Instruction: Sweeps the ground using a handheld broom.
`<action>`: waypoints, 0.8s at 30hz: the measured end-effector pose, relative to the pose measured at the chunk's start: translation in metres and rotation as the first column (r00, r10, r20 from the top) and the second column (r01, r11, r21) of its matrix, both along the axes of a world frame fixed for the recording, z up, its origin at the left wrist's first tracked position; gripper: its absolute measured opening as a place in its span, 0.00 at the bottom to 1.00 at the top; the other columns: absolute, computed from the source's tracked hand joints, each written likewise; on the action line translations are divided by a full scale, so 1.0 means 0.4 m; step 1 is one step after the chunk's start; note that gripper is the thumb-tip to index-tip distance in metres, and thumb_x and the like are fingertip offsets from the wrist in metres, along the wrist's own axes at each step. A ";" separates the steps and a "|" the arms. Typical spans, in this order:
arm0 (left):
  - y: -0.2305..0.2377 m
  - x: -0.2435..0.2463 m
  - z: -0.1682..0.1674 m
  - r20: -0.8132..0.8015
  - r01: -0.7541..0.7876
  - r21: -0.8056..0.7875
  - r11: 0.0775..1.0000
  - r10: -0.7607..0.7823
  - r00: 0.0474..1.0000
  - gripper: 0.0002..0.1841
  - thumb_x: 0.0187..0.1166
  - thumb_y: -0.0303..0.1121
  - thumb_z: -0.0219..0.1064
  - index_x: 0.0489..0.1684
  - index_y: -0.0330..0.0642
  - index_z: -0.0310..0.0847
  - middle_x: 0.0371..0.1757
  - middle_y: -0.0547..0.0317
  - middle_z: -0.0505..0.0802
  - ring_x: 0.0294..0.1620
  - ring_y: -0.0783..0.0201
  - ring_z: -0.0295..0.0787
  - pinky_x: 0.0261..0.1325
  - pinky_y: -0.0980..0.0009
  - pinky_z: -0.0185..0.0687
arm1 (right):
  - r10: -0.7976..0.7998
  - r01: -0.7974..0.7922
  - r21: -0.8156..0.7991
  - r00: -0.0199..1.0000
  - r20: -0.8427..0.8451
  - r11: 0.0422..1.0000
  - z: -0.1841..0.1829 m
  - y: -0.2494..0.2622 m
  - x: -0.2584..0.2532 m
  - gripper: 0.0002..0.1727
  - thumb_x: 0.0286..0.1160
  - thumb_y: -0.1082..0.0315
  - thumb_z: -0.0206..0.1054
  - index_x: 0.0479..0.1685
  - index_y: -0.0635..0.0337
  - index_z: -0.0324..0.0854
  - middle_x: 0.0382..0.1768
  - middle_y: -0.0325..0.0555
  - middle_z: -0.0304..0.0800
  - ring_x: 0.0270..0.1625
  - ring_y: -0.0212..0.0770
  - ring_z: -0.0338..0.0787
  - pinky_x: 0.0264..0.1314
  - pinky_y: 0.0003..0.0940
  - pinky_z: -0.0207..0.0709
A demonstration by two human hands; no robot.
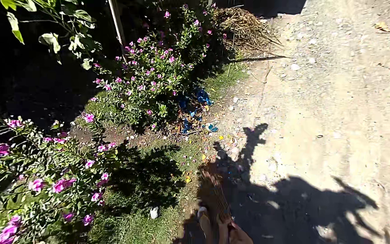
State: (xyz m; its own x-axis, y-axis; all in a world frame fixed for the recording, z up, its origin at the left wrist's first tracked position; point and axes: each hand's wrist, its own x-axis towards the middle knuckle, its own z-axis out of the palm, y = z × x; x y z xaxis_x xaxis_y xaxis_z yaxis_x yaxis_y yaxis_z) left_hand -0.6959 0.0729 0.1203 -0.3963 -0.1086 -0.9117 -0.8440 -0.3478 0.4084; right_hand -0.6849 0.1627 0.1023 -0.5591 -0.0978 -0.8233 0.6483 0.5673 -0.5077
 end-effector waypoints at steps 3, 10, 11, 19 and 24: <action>-0.064 0.090 -0.048 -0.399 0.139 -0.013 0.990 -0.133 0.907 0.30 0.91 0.37 0.53 0.91 0.37 0.55 0.90 0.45 0.67 0.87 0.58 0.67 0.85 0.66 0.67 | 0.070 -0.071 0.050 0.997 0.011 0.996 0.086 -0.022 -0.007 0.42 0.78 0.70 0.68 0.90 0.70 0.51 0.77 0.79 0.70 0.78 0.72 0.74 0.82 0.61 0.64; -0.121 0.225 -0.077 0.129 -0.311 -0.110 0.944 0.324 0.937 0.48 0.80 0.25 0.64 0.95 0.38 0.28 0.87 0.24 0.61 0.80 0.37 0.70 0.77 0.46 0.71 | 0.240 -0.152 -0.299 0.927 0.286 0.942 0.112 -0.087 0.074 0.40 0.77 0.72 0.67 0.89 0.72 0.53 0.81 0.75 0.66 0.82 0.65 0.72 0.86 0.55 0.62; -0.132 0.218 -0.085 0.191 -0.412 -0.149 0.899 0.435 0.880 0.48 0.81 0.24 0.63 0.95 0.39 0.25 0.86 0.23 0.61 0.77 0.35 0.71 0.75 0.46 0.71 | 0.257 -0.129 -0.349 0.901 0.350 0.928 0.062 -0.095 0.064 0.38 0.77 0.72 0.67 0.88 0.70 0.57 0.80 0.73 0.68 0.81 0.61 0.74 0.84 0.52 0.64; -0.085 -0.083 -0.218 -0.143 0.050 0.265 0.963 -0.012 0.990 0.43 0.85 0.33 0.61 0.97 0.46 0.33 0.92 0.36 0.58 0.85 0.44 0.65 0.81 0.50 0.66 | 0.107 -0.101 0.156 0.994 -0.034 0.983 0.123 -0.122 -0.128 0.38 0.80 0.74 0.62 0.90 0.73 0.50 0.81 0.81 0.62 0.79 0.77 0.71 0.81 0.65 0.62; -0.125 -0.122 -0.081 -0.193 0.003 0.215 0.977 0.040 0.980 0.46 0.80 0.27 0.64 0.96 0.40 0.33 0.93 0.35 0.52 0.90 0.47 0.57 0.87 0.53 0.59 | 0.137 -0.136 0.018 0.980 -0.142 0.991 0.193 -0.120 -0.120 0.42 0.75 0.76 0.64 0.87 0.82 0.46 0.82 0.85 0.57 0.82 0.77 0.68 0.85 0.59 0.60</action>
State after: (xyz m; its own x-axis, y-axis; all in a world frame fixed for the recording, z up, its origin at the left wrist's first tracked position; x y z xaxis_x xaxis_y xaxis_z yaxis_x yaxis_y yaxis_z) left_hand -0.7448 0.0230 0.0878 -0.5683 0.0706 -0.8198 -0.7480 -0.4593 0.4790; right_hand -0.7327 0.1147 0.1795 -0.6525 -0.1746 -0.7374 0.4862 0.6499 -0.5841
